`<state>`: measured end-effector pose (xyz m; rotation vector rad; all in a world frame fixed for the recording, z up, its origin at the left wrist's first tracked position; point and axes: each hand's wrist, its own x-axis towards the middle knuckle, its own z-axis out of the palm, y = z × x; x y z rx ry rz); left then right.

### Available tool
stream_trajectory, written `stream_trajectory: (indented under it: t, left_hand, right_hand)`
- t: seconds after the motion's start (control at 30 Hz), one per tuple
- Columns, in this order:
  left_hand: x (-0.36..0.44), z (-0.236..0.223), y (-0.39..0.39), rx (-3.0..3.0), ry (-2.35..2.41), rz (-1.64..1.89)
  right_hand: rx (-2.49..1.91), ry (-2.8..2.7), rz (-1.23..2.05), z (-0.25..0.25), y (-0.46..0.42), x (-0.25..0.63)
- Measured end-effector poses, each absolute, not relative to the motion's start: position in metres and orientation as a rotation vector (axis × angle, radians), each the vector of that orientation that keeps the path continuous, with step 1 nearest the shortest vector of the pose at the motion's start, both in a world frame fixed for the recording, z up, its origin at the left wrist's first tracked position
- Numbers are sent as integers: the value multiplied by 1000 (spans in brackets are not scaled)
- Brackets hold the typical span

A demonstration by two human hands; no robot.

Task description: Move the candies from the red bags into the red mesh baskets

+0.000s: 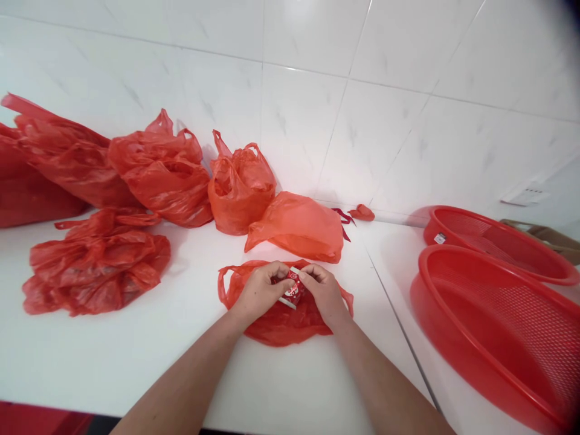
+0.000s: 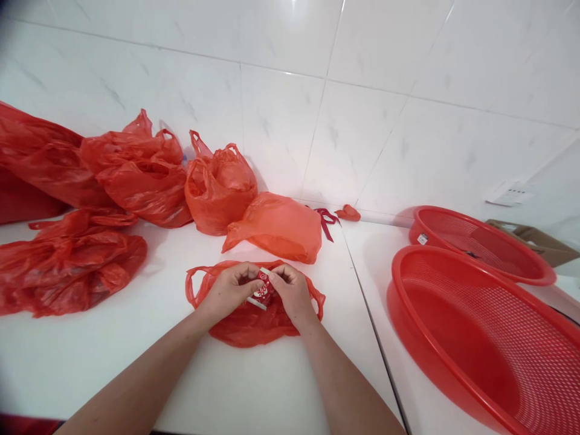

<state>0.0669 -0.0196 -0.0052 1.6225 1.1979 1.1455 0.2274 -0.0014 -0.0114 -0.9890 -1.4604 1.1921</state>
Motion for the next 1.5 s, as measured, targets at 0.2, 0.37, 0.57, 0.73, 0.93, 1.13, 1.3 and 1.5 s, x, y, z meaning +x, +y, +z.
stream_trajectory:
  t: [0.2, 0.37, 0.57, 0.73, 0.93, 1.13, 1.3, 1.5]
  left_hand:
    - [67, 1, -22, 1635, 1261, 1235]
    - [66, 2, -21, 1667, 1245, 1220]
    - [68, 1, -22, 1655, 1284, 1199]
    - [63, 0, -20, 1650, 1230, 1234]
    - [65, -2, -22, 1651, 1106, 1027]
    - [67, 1, -22, 1619, 1148, 1069]
    - [65, 3, -22, 1634, 1088, 1078]
    - [66, -2, -22, 1771, 1305, 1301]
  right_hand:
    - [-1026, -1544, 1128, -13, -2, 225]
    - [-1046, -1558, 1155, -11, -5, 223]
    - [-1032, -1571, 1159, -12, -4, 222]
    - [-1064, -1481, 1122, -15, 0, 223]
    - [-1074, -1421, 1082, -15, 2, 227]
    - [-983, -1455, 1228, -12, -1, 228]
    - [-981, -1461, 1279, -10, -2, 228]
    - [-1040, -1370, 1173, -12, 1, 228]
